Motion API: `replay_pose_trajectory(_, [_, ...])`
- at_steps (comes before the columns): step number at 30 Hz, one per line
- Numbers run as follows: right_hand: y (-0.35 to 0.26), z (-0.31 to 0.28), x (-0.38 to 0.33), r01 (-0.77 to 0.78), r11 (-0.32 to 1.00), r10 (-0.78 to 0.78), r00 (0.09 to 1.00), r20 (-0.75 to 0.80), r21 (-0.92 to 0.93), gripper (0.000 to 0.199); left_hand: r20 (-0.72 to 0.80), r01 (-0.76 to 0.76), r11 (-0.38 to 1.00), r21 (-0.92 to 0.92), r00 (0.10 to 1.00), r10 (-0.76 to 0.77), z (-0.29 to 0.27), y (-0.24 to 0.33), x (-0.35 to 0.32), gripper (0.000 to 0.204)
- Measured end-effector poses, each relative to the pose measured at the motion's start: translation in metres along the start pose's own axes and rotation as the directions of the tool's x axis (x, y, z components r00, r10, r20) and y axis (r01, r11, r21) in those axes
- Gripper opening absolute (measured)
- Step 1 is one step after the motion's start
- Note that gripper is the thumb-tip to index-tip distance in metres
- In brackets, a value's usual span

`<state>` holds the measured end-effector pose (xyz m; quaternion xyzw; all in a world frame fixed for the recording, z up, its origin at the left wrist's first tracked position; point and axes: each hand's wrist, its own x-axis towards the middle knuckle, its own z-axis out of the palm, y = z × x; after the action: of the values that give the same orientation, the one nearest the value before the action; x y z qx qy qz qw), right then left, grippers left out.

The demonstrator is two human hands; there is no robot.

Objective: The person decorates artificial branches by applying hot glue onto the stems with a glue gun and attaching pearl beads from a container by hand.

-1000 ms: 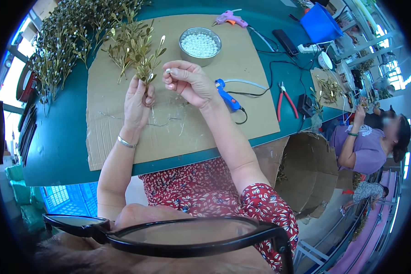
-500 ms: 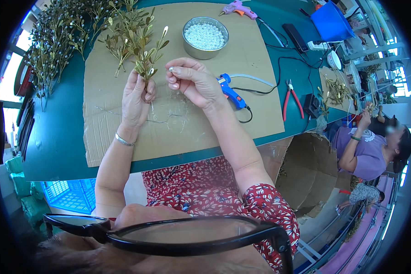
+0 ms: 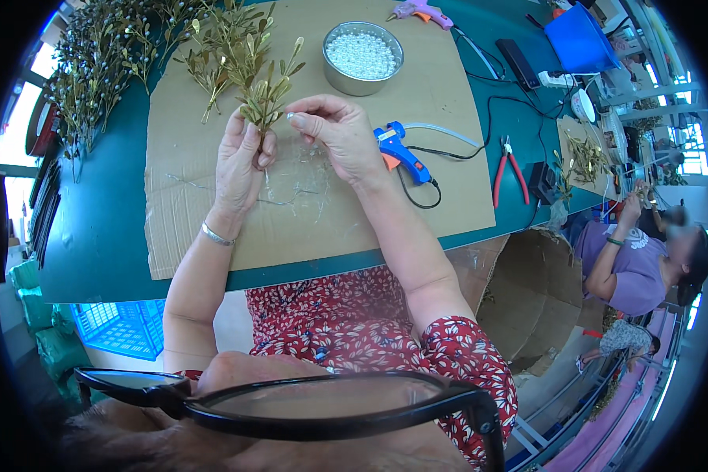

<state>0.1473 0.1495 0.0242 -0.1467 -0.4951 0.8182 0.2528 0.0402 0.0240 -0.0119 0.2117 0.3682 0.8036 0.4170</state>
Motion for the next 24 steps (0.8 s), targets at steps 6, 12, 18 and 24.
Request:
replay_pose_trajectory(6, [0.0060,-0.0004,-0.0009,0.067,0.995,-0.066,0.998,0.016,-0.078,0.015,0.013,-0.013,0.998,0.066,1.000,0.012,0.0032,0.0014,-0.0017,0.033])
replay_pose_trajectory(12, [0.0068,0.0004,-0.0009,0.098,0.979,-0.093,0.995,0.033,-0.178,0.014,0.017,-0.028,0.998,0.064,1.000,0.027,0.0033,0.0011,-0.0013,0.035])
replay_pose_trajectory(18, [0.0062,0.0020,-0.0013,0.075,0.978,-0.072,0.997,0.025,-0.197,0.014,0.019,-0.032,0.996,0.088,0.999,0.030,0.0037,0.0010,-0.0013,0.036])
replay_pose_trajectory(24, [0.0059,0.0018,-0.0005,0.097,0.977,-0.090,0.995,0.042,-0.188,0.016,-0.002,-0.043,0.986,0.163,0.999,0.044,0.0019,0.0008,-0.0014,0.039])
